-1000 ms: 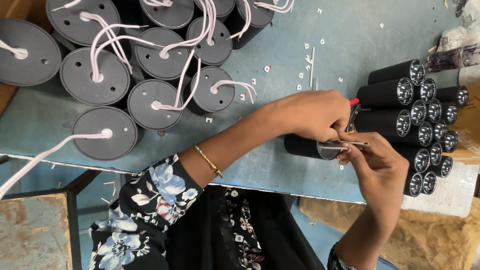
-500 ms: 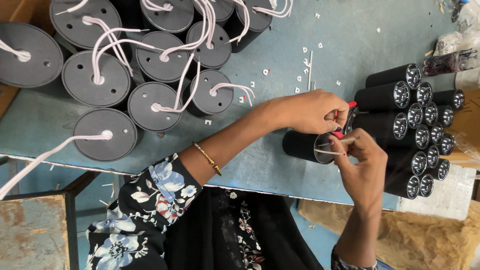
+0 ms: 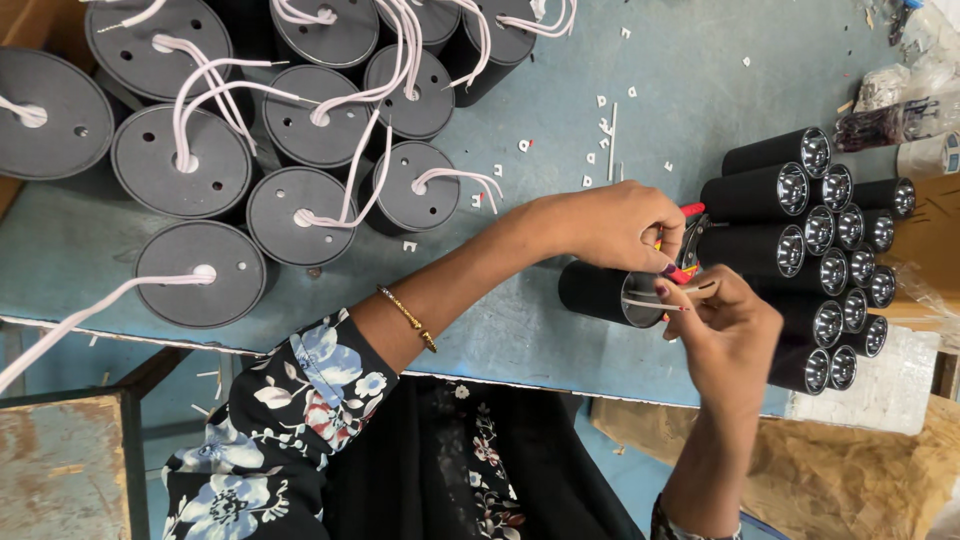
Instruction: The person assembles black cylindrical LED downlight fixtures at a workbench. They connect the white driver wires to the lamp holder terminals, twist the connections, fit the driver into the housing, and place the finished fixture with the others, working through the units one at a time.
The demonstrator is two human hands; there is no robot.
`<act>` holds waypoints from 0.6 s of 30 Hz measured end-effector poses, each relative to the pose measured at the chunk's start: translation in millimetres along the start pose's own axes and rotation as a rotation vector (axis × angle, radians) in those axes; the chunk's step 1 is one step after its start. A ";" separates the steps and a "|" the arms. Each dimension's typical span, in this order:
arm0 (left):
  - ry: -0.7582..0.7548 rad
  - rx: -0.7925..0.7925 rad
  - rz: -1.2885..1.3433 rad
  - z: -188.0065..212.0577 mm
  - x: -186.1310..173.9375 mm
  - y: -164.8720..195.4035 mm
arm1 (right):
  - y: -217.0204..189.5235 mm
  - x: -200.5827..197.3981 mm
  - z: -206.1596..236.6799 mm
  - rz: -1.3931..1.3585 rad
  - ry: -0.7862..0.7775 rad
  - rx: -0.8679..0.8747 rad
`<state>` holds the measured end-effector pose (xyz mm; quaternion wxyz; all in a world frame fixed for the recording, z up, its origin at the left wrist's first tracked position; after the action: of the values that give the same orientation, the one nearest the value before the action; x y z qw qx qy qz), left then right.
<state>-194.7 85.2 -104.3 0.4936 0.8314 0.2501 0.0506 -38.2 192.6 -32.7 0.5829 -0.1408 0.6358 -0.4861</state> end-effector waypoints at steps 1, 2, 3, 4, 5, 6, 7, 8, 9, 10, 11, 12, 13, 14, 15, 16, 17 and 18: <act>-0.002 -0.008 0.000 0.1 0.0 -0.2 | 2.8 2.5 -1.2 0.007 0.006 0.005; -0.004 -0.016 -0.001 0.1 -0.1 -0.4 | 3.7 3.6 -2.0 0.013 0.011 0.010; -0.002 -0.005 0.001 -0.2 -0.4 0.0 | 2.6 4.4 -2.1 -0.001 -0.012 0.009; 0.001 0.006 0.002 -0.5 -0.4 0.3 | 0.3 4.5 -1.9 -0.015 -0.035 0.008; 0.001 0.018 0.004 -0.7 -0.6 0.7 | -2.8 4.5 -1.2 -0.029 -0.057 0.007; 0.000 0.007 0.001 -0.8 -0.5 0.5 | -7.3 2.0 0.8 -0.055 -0.089 -0.006; 0.000 -0.003 -0.002 -0.8 -0.2 0.5 | -12.8 -3.1 3.0 -0.079 -0.121 -0.020; 0.001 -0.013 -0.006 -0.5 -0.1 0.5 | -16.4 -5.4 4.1 -0.103 -0.154 -0.034; 0.007 0.002 0.002 -0.9 -0.2 1.5 | -19.1 -7.6 5.8 -0.095 -0.130 -0.076; 0.013 0.016 0.009 -1.3 -0.2 2.6 | -20.7 -10.1 8.3 -0.087 -0.107 -0.118; 0.017 0.030 0.016 -1.2 -0.7 3.8 | -21.1 -11.4 9.1 -0.081 -0.082 -0.160; -0.007 0.013 0.019 -0.7 -0.6 4.4 | -18.5 -10.8 8.3 -0.110 -0.078 -0.139; -0.032 -0.002 0.022 0.2 -0.6 5.2 | -14.8 -8.1 6.4 -0.139 -0.072 -0.118; -0.059 -0.016 0.025 0.5 -0.3 6.5 | -11.8 -7.4 4.2 -0.168 -0.065 -0.098; -0.078 -0.015 0.008 0.5 0.0 8.5 | -11.7 -8.7 3.1 -0.145 -0.073 -0.121; -0.097 -0.015 -0.010 0.8 0.3 10.8 | -12.4 -9.7 1.5 -0.123 -0.081 -0.144; -0.116 -0.015 -0.029 0.8 0.6 13.1 | -14.2 -10.8 -0.2 -0.102 -0.089 -0.167; -0.108 -0.003 -0.027 0.4 0.4 16.1 | -18.6 -16.4 -1.8 -0.099 -0.024 -0.208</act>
<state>-188.4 78.8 -90.9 0.5081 0.8288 0.2343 -0.0009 -42.3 196.5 -8.5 0.5479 -0.2375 0.6682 -0.4438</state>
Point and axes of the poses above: each hand's wrist, its own z-axis away from the middle knuckle, its own x-axis out of the palm, y = z × x, the point moved 3 cm from there along -z, towards the middle knuckle, and after that the axes turned 12 degrees about x, right-handed, at the moved point
